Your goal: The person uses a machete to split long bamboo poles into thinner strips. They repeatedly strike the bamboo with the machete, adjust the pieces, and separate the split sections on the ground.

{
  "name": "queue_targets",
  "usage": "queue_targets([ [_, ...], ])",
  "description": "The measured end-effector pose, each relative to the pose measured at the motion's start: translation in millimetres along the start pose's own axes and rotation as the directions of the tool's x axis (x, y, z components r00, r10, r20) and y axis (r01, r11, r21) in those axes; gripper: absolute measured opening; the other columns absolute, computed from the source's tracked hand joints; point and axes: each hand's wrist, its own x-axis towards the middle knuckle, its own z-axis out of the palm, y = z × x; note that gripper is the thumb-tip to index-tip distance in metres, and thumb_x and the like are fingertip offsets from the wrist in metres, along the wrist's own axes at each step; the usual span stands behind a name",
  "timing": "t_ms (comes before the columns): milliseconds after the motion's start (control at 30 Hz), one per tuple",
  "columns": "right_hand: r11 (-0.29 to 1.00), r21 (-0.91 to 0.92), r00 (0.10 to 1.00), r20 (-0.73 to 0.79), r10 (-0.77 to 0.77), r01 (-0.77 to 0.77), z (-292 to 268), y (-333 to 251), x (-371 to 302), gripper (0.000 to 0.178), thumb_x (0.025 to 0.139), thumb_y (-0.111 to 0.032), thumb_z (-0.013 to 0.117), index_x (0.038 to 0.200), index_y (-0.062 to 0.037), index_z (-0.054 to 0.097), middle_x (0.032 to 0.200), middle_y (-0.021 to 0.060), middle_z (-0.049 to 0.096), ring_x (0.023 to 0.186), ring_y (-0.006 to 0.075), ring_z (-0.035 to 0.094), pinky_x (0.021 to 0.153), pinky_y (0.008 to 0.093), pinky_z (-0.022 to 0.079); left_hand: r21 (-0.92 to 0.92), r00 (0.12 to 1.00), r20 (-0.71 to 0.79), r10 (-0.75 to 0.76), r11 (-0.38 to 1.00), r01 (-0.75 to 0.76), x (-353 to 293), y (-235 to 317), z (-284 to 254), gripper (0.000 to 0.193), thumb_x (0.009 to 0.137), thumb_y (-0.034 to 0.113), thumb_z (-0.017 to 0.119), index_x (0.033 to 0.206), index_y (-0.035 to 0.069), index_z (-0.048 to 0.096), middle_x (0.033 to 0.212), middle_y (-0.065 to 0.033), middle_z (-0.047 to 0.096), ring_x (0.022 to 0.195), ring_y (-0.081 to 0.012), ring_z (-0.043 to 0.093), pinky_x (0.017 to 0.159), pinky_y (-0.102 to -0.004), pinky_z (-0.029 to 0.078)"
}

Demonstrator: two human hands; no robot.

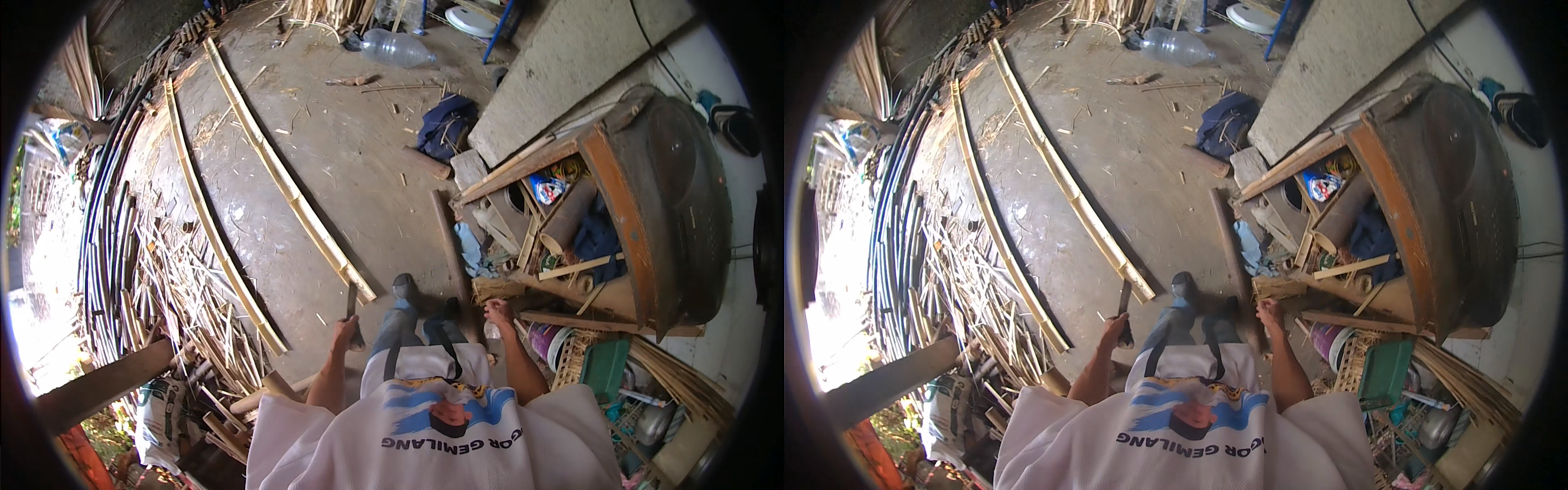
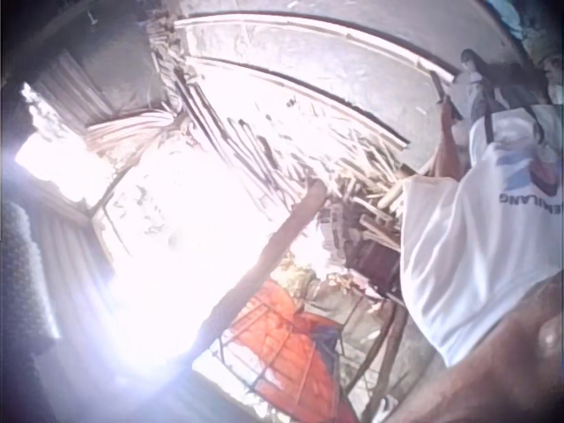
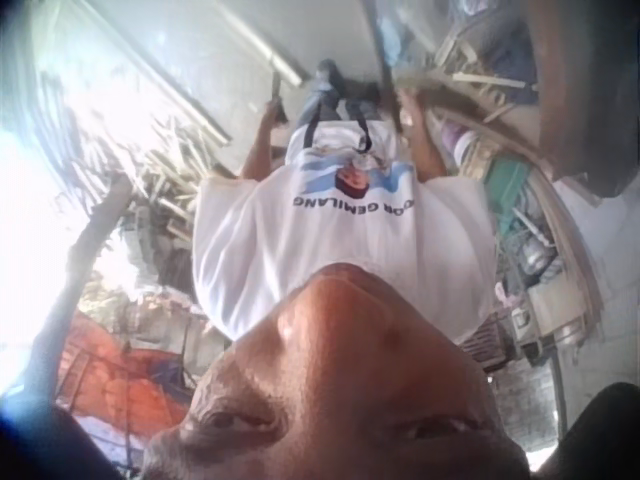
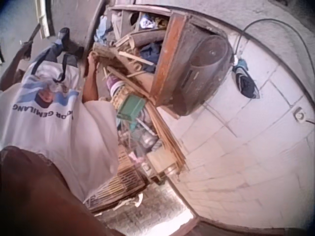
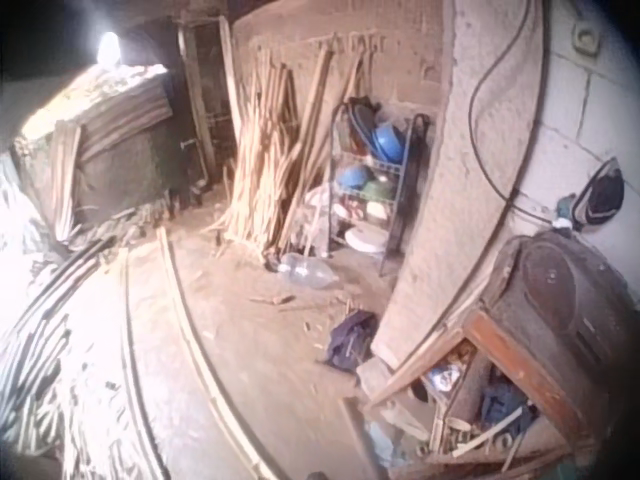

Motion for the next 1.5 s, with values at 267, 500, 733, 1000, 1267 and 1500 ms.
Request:
queue_targets([
  [267, 0.96, 0.078, 0.961, 0.047, -0.272, 0.268, 16, -101, -31, 0.029, 0.1, -0.029, 0.064, 0.113, -0.0038, 0.066, 0.098, 0.0076, 0.073, 0.074, 0.0149, 0.071, 0.059, 0.0279, 0.054, -0.32, 0.968, -0.234, -0.094, 0.947, 0.014, 27, -29, -49, 0.046, 0.084, 0.023, 0.071, 0.121, 0.003, 0.053, 0.093, -0.0108, 0.06, 0.071, -0.0222, 0.062, 0.055, -0.0392, 0.054],
  [500, 0.997, -0.006, 0.997, -0.02, 0.072, -0.072, 3, -86, -16, 0.023, 0.095, -0.026, 0.064, 0.103, -0.0057, 0.069, 0.093, 0.0097, 0.073, 0.07, 0.0196, 0.071, 0.057, 0.0336, 0.055, 0.467, 0.492, 0.28, 0.825, 0.33, -0.82, 36, -24, -95, 0.066, 0.071, 0.03, 0.086, 0.126, 0.007, 0.056, 0.101, -0.0165, 0.065, 0.091, -0.0362, 0.066, 0.08, -0.0454, 0.057],
  [733, 0.944, -0.307, 0.966, 0.185, 0.18, -0.117, 18, -120, 89, 0.015, 0.088, -0.021, 0.065, 0.09, -0.007, 0.07, 0.081, 0.0086, 0.07, 0.065, 0.025, 0.07, 0.053, 0.0384, 0.054, 0.247, 0.556, 0.092, 0.826, 0.522, -0.817, 36, 73, -74, 0.057, 0.063, 0.028, 0.09, 0.11, 0.007, 0.065, 0.089, -0.0138, 0.067, 0.087, -0.0358, 0.065, 0.079, -0.0427, 0.054],
  [1000, 0.916, -0.17, 0.922, 0.206, -0.327, 0.362, 103, -431, 226, 0.028, 0.093, -0.031, 0.061, 0.078, -0.0077, 0.067, 0.066, 0.006, 0.067, 0.056, 0.0178, 0.065, 0.056, 0.0347, 0.052, -0.924, 0.954, 0.288, -0.08, 0.237, 0.299, 77, 212, -115, 0.019, 0.09, 0.021, 0.068, 0.102, 0.006, 0.068, 0.089, -0.0111, 0.068, 0.087, -0.0276, 0.066, 0.083, -0.0442, 0.058],
  [1267, 0.796, -0.022, 0.771, 0.264, -0.579, 0.605, 166, -732, 265, 0.023, 0.098, -0.025, 0.061, 0.099, -0.0031, 0.069, 0.084, 0.0041, 0.072, 0.068, 0.0133, 0.069, 0.064, 0.029, 0.054, -0.995, 0.988, -0.042, 0.147, 0.084, -0.055, 69, 447, -130, 0.026, 0.094, 0.026, 0.061, 0.106, 0.004, 0.069, 0.095, -0.0138, 0.069, 0.089, -0.0282, 0.067, 0.083, -0.0409, 0.059],
  [1500, 0.823, -0.279, 0.821, 0.461, -0.338, 0.495, 209, -744, 333, 0.019, 0.097, -0.022, 0.061, 0.099, -0.0054, 0.069, 0.082, 0.0026, 0.07, 0.064, 0.0127, 0.067, 0.054, 0.0293, 0.051, -0.992, 0.943, -0.123, 0.309, -0.025, -0.121, 103, 606, -159, 0.043, 0.097, 0.025, 0.047, 0.133, 0.005, 0.058, 0.113, -0.0211, 0.066, 0.105, -0.0366, 0.064, 0.097, -0.0456, 0.053],
])
